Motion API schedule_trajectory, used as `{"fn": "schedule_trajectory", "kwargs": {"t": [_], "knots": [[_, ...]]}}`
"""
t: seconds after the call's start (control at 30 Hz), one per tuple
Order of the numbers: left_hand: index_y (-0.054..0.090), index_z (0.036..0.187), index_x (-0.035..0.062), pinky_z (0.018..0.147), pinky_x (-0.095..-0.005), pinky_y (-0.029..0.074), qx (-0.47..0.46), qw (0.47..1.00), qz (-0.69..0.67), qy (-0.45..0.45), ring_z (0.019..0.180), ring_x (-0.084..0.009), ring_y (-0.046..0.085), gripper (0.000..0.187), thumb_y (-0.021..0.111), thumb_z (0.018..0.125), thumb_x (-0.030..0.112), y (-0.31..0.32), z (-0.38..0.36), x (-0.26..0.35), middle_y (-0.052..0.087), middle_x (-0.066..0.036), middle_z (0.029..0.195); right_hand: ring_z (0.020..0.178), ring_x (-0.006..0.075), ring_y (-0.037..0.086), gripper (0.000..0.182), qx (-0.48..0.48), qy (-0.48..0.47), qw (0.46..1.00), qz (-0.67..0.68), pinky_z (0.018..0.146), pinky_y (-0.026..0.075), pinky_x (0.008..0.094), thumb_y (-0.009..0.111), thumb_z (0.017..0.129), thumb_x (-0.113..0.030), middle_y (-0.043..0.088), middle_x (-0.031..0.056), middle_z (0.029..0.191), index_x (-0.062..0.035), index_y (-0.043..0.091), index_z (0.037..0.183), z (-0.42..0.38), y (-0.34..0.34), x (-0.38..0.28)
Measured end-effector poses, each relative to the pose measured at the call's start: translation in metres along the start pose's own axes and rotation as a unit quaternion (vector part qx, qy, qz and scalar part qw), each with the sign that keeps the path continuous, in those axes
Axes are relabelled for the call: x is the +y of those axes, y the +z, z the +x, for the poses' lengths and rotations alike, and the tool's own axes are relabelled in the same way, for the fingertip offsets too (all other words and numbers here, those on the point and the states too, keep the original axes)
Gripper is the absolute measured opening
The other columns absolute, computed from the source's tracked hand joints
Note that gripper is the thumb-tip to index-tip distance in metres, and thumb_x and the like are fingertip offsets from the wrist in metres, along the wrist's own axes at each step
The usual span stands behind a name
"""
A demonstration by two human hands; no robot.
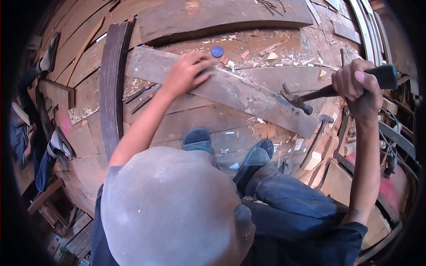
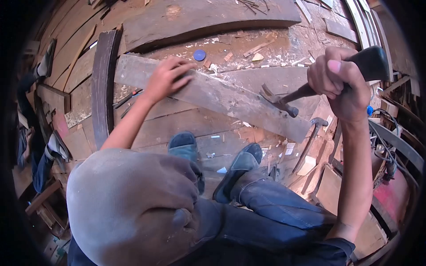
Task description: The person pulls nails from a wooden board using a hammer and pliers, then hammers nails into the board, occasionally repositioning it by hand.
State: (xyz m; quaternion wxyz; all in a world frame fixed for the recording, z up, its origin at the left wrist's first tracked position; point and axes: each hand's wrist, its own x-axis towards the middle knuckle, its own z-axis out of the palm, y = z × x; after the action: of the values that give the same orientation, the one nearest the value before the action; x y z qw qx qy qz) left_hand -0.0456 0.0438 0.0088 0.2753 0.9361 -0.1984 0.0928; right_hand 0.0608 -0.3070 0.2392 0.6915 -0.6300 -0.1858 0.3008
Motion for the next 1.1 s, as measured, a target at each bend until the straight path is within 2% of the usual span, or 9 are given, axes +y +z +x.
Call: {"fn": "schedule_trajectory", "kwargs": {"t": [0.07,0.13,0.2,0.27,0.4,0.47,0.6,0.7,1.1], "knots": [[0.072,0.114,0.0155,0.093,-0.0401,0.045,-0.009,0.998,-0.065,0.002,0.104,-0.0251,0.060,0.032,0.074,0.084,0.027,0.019,0.008,0.015,0.065,-0.004,0.109,0.041,0.0081,0.027,0.036,-0.002,-0.019,1.000,-0.005,0.046,0.025,0.0274,0.053,0.090,-0.021,0.033,-0.0038,0.048,-0.0148,0.035,0.059,0.001,0.007,0.002],[0.072,0.109,0.0149,0.092,-0.0398,0.045,-0.022,0.998,-0.057,0.002,0.105,-0.0242,0.060,0.027,0.074,0.084,0.027,0.028,0.012,0.019,0.065,-0.003,0.107,0.042,0.0082,0.028,0.039,0.019,-0.036,0.999,-0.028,0.045,0.026,0.0272,0.054,0.091,-0.022,0.033,-0.0039,0.049,-0.0148,0.035,0.058,0.003,0.019,0.011],[0.072,0.105,0.0141,0.090,-0.0395,0.045,-0.024,0.999,-0.044,0.004,0.105,-0.0235,0.060,0.024,0.073,0.085,0.026,0.031,0.011,0.024,0.066,-0.002,0.106,0.043,0.0084,0.028,0.040,0.075,-0.016,0.995,-0.058,0.045,0.024,0.0268,0.057,0.093,-0.022,0.034,-0.0036,0.050,-0.0141,0.037,0.058,0.009,0.039,0.020],[0.071,0.103,0.0133,0.090,-0.0393,0.044,-0.014,0.999,-0.026,0.012,0.105,-0.0230,0.060,0.021,0.072,0.086,0.025,0.028,0.010,0.029,0.066,-0.001,0.107,0.044,0.0065,0.034,0.039,0.089,0.011,0.993,-0.078,0.044,0.025,0.0258,0.064,0.094,-0.026,0.040,-0.0048,0.053,-0.0113,0.048,0.062,0.018,0.054,0.032],[0.070,0.102,0.0116,0.089,-0.0396,0.043,0.051,0.998,-0.032,-0.005,0.103,-0.0251,0.060,0.018,0.071,0.088,0.022,0.031,0.005,0.017,0.065,-0.004,0.106,0.047,0.0028,0.039,0.037,0.161,0.049,0.984,-0.062,0.045,0.029,0.0232,0.072,0.094,-0.025,0.044,-0.0070,0.057,-0.0103,0.052,0.066,0.048,0.101,0.052],[0.068,0.103,0.0109,0.092,-0.0402,0.043,0.068,0.997,0.010,-0.036,0.105,-0.0259,0.060,0.018,0.070,0.088,0.021,0.007,0.001,0.004,0.065,-0.005,0.107,0.050,0.0034,0.040,0.032,0.158,0.036,0.987,-0.008,0.046,0.031,0.0232,0.070,0.095,-0.021,0.045,-0.0053,0.060,-0.0077,0.053,0.072,0.059,0.106,0.071],[0.066,0.110,0.0108,0.099,-0.0422,0.041,0.108,0.985,0.108,-0.085,0.109,-0.0267,0.059,0.022,0.067,0.090,0.021,-0.020,-0.023,-0.037,0.064,-0.006,0.111,0.052,0.0056,0.041,0.033,0.205,0.017,0.978,0.035,0.048,0.034,0.0253,0.068,0.097,-0.021,0.045,-0.0031,0.060,-0.0071,0.051,0.072,0.081,0.119,0.089],[0.066,0.112,0.0108,0.100,-0.0430,0.040,0.081,0.981,0.152,-0.085,0.110,-0.0268,0.058,0.024,0.065,0.091,0.022,-0.022,-0.038,-0.045,0.063,-0.007,0.111,0.053,0.0066,0.041,0.032,0.214,0.021,0.976,0.033,0.050,0.036,0.0255,0.067,0.097,-0.022,0.043,-0.0029,0.062,-0.0082,0.049,0.075,0.100,0.126,0.093],[0.065,0.109,0.0108,0.099,-0.0431,0.041,0.073,0.979,0.168,-0.091,0.108,-0.0281,0.057,0.025,0.066,0.089,0.025,-0.020,-0.036,-0.043,0.061,-0.008,0.106,0.051,0.0074,0.046,0.031,0.219,0.073,0.972,0.030,0.046,0.037,0.0256,0.068,0.092,-0.020,0.050,-0.0011,0.060,-0.0070,0.050,0.070,0.169,0.130,0.111]]}}
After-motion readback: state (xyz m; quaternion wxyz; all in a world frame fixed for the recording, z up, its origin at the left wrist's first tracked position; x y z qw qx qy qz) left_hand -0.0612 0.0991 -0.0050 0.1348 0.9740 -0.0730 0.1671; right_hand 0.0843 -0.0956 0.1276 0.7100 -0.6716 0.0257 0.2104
